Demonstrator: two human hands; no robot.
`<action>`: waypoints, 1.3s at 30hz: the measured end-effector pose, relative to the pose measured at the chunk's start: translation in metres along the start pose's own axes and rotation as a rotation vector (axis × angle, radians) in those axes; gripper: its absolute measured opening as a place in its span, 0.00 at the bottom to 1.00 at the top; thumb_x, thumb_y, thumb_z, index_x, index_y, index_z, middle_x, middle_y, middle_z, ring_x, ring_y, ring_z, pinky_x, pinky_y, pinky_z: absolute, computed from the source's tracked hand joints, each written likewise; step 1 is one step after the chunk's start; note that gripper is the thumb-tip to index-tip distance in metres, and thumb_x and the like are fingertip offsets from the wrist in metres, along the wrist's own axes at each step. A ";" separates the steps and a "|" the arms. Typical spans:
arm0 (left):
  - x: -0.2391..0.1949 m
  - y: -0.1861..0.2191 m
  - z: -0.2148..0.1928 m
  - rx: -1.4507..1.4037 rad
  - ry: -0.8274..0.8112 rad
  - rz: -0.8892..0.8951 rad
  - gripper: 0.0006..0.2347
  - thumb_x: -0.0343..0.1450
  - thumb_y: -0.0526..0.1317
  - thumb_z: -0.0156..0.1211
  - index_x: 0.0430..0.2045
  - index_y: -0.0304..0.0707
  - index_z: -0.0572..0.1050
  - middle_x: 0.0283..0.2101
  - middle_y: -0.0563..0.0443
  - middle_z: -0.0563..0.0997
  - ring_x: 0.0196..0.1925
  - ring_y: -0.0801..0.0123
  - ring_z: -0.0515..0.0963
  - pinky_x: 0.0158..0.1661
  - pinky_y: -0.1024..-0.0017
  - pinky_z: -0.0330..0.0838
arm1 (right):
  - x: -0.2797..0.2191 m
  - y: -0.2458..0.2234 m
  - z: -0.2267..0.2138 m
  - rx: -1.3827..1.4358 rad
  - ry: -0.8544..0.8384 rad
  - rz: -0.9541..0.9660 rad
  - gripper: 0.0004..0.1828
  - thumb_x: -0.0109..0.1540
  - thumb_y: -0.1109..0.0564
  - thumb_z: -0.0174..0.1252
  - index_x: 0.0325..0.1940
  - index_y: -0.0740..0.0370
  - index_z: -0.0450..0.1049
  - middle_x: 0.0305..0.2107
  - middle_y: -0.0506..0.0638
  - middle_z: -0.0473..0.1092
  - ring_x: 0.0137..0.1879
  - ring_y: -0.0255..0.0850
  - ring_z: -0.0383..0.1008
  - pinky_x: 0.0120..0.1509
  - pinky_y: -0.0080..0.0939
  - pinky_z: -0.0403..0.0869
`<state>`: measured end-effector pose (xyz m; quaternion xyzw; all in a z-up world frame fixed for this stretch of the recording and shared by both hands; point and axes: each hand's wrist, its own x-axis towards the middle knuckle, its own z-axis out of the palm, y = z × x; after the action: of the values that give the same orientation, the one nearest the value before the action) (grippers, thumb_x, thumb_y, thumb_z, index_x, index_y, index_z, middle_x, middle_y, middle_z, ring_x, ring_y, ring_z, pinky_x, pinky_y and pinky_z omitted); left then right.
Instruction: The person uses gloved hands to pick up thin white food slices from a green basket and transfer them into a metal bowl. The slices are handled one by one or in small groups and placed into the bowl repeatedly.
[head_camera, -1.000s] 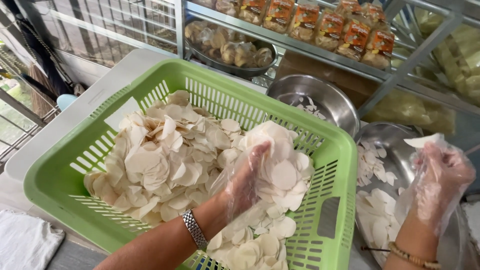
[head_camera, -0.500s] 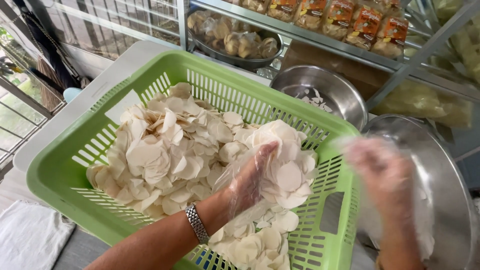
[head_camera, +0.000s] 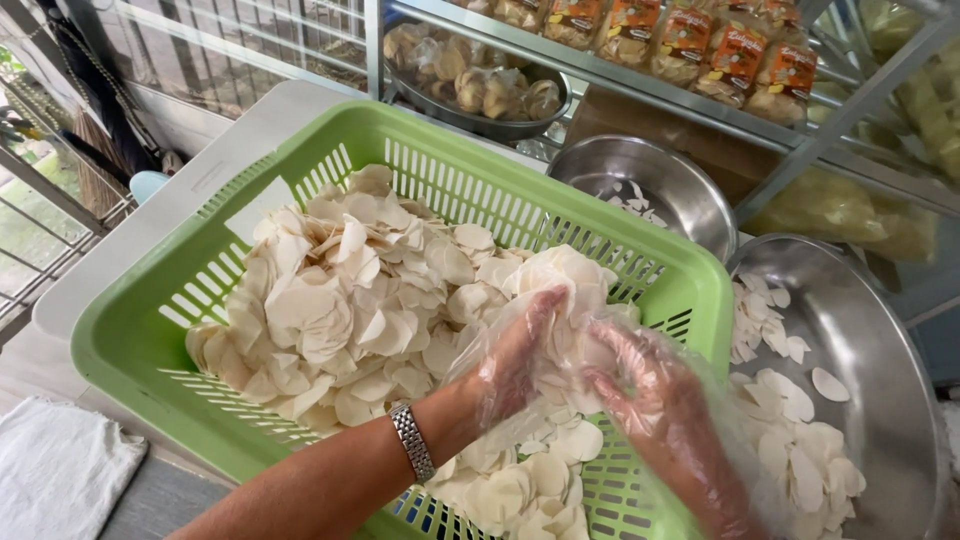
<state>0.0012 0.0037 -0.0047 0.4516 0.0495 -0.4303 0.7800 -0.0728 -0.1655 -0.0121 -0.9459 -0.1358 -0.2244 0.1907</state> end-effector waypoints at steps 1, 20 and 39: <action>0.000 -0.001 -0.003 -0.033 -0.041 0.049 0.40 0.66 0.65 0.39 0.73 0.54 0.40 0.77 0.40 0.38 0.72 0.46 0.58 0.68 0.48 0.57 | 0.000 -0.002 -0.003 0.043 -0.047 0.058 0.27 0.58 0.54 0.65 0.62 0.55 0.73 0.54 0.57 0.75 0.56 0.48 0.77 0.55 0.46 0.79; -0.001 0.006 0.013 -0.249 -0.055 0.008 0.32 0.69 0.59 0.43 0.63 0.34 0.70 0.54 0.36 0.80 0.53 0.53 0.80 0.57 0.59 0.73 | -0.013 0.211 -0.077 0.156 0.659 0.134 0.08 0.81 0.80 0.51 0.59 0.75 0.64 0.48 0.60 0.66 0.47 0.44 0.67 0.53 0.38 0.73; 0.001 -0.001 0.012 0.128 0.023 -0.052 0.39 0.65 0.65 0.38 0.74 0.58 0.44 0.79 0.54 0.40 0.79 0.52 0.45 0.72 0.45 0.45 | -0.053 0.012 -0.077 -0.107 0.423 0.139 0.12 0.72 0.63 0.55 0.55 0.72 0.78 0.51 0.62 0.77 0.56 0.49 0.80 0.62 0.43 0.78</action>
<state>-0.0028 -0.0061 0.0008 0.5042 0.0424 -0.4477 0.7372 -0.1431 -0.2176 0.0228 -0.8937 -0.0152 -0.4108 0.1795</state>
